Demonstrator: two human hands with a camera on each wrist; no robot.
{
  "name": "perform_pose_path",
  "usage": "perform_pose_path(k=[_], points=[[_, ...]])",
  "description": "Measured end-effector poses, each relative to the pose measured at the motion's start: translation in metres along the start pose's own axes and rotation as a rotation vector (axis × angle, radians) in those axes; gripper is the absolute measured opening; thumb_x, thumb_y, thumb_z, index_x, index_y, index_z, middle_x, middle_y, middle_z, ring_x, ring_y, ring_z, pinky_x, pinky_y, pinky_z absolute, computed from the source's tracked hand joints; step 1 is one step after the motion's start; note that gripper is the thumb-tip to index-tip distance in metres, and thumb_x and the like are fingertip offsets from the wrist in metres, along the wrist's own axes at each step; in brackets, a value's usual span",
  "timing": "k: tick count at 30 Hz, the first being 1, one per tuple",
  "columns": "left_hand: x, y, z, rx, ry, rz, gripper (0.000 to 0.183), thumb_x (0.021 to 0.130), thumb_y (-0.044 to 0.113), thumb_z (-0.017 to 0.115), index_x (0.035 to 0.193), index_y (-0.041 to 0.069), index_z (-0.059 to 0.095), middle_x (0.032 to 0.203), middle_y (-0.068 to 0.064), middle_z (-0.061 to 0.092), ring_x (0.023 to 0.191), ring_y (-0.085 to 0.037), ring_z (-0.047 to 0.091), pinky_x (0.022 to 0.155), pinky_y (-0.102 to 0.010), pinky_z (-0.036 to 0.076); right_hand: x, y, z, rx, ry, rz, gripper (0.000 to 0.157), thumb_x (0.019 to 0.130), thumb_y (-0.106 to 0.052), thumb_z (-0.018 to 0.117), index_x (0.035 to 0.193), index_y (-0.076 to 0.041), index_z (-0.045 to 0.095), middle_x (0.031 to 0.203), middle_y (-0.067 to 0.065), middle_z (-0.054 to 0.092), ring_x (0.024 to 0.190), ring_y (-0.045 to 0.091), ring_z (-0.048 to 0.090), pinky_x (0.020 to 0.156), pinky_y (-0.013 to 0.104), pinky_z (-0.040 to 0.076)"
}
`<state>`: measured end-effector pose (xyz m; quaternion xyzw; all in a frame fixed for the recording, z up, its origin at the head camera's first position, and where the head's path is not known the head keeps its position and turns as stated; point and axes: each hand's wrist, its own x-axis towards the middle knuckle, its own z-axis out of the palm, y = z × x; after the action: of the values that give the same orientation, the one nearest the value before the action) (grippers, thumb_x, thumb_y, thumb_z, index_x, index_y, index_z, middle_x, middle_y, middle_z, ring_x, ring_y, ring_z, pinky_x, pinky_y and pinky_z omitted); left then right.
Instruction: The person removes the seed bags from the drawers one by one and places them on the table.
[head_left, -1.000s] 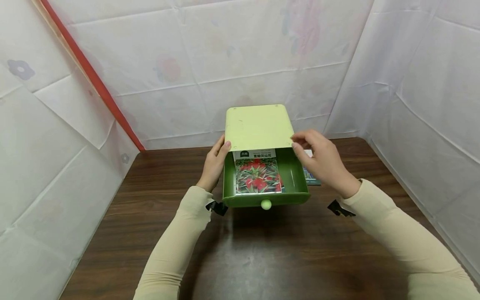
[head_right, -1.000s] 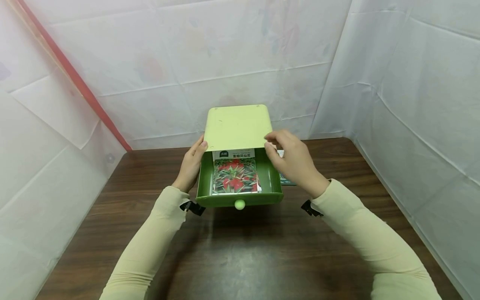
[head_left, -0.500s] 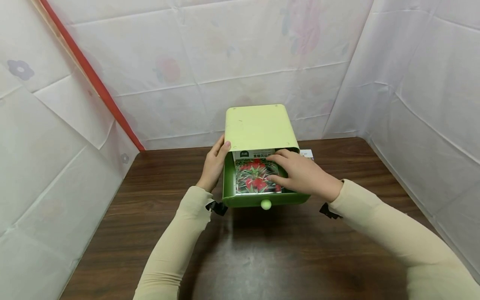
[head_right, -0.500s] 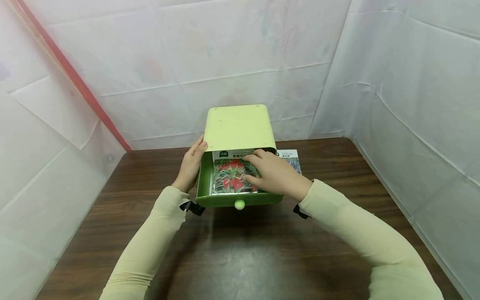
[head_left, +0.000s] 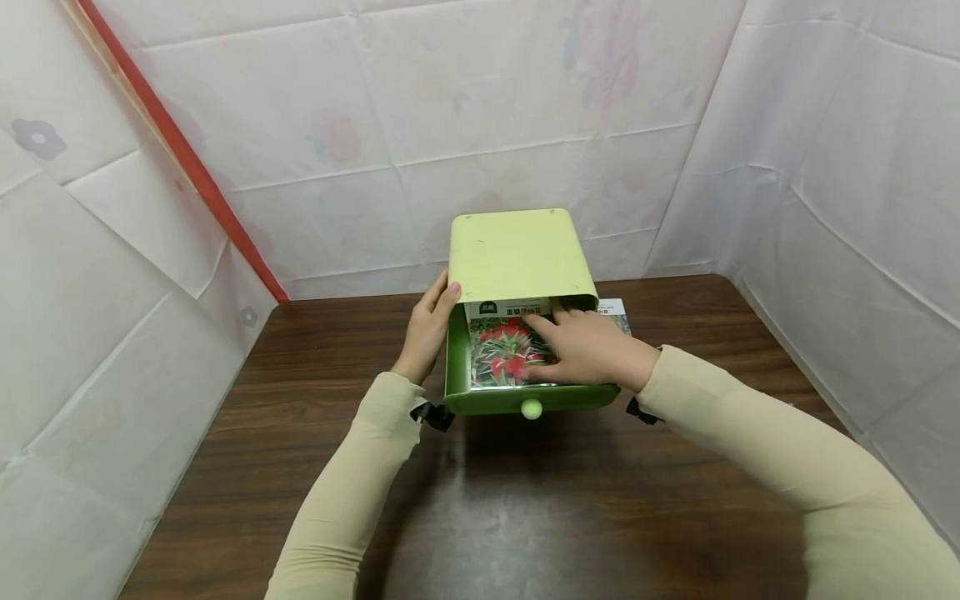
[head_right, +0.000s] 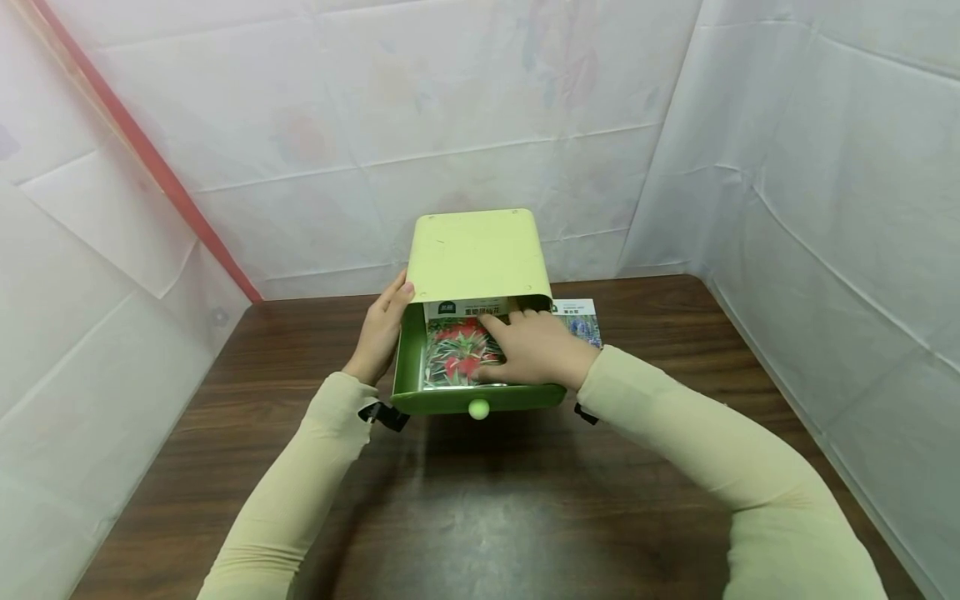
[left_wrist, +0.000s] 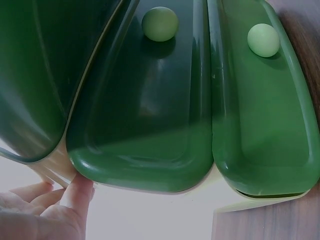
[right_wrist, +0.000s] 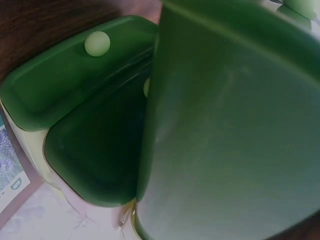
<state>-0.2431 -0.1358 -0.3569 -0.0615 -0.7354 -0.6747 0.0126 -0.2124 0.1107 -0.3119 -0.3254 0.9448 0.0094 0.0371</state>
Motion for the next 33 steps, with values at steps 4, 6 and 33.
perform_pose_path(k=[4, 6, 33], points=[[-0.008, 0.012, 0.002, 0.012, -0.005, 0.002, 0.061, 0.104, 0.041, 0.046, 0.157, 0.022, 0.024, 0.164, 0.002, 0.020, 0.150, -0.018, 0.022, 0.118, -0.041, 0.032, 0.004, -0.002, 0.001, 0.012, -0.021, -0.001, 0.088, 0.089, -0.067, 0.056, 0.154, -0.011, 0.032, 0.144, 0.031, 0.045, 0.122, 0.045, 0.056, 0.092, 0.054, 0.051], [-0.010, 0.015, 0.003, 0.015, -0.007, 0.002, 0.061, 0.104, 0.041, 0.046, 0.157, 0.021, 0.023, 0.164, 0.002, 0.020, 0.150, -0.018, 0.022, 0.118, -0.042, 0.032, 0.005, -0.002, 0.002, 0.037, -0.018, -0.005, 0.087, 0.090, -0.063, 0.058, 0.154, -0.010, 0.032, 0.147, 0.031, 0.042, 0.124, 0.045, 0.054, 0.095, 0.053, 0.050], [-0.010, 0.015, 0.003, 0.021, -0.010, 0.001, 0.063, 0.103, 0.044, 0.045, 0.157, 0.022, 0.023, 0.164, 0.003, 0.020, 0.151, -0.017, 0.018, 0.122, -0.042, 0.023, 0.006, 0.005, 0.003, 0.505, -0.001, -0.022, 0.067, 0.098, -0.037, 0.060, 0.153, -0.008, 0.034, 0.143, 0.019, 0.049, 0.094, 0.024, 0.064, 0.092, 0.044, 0.050]])
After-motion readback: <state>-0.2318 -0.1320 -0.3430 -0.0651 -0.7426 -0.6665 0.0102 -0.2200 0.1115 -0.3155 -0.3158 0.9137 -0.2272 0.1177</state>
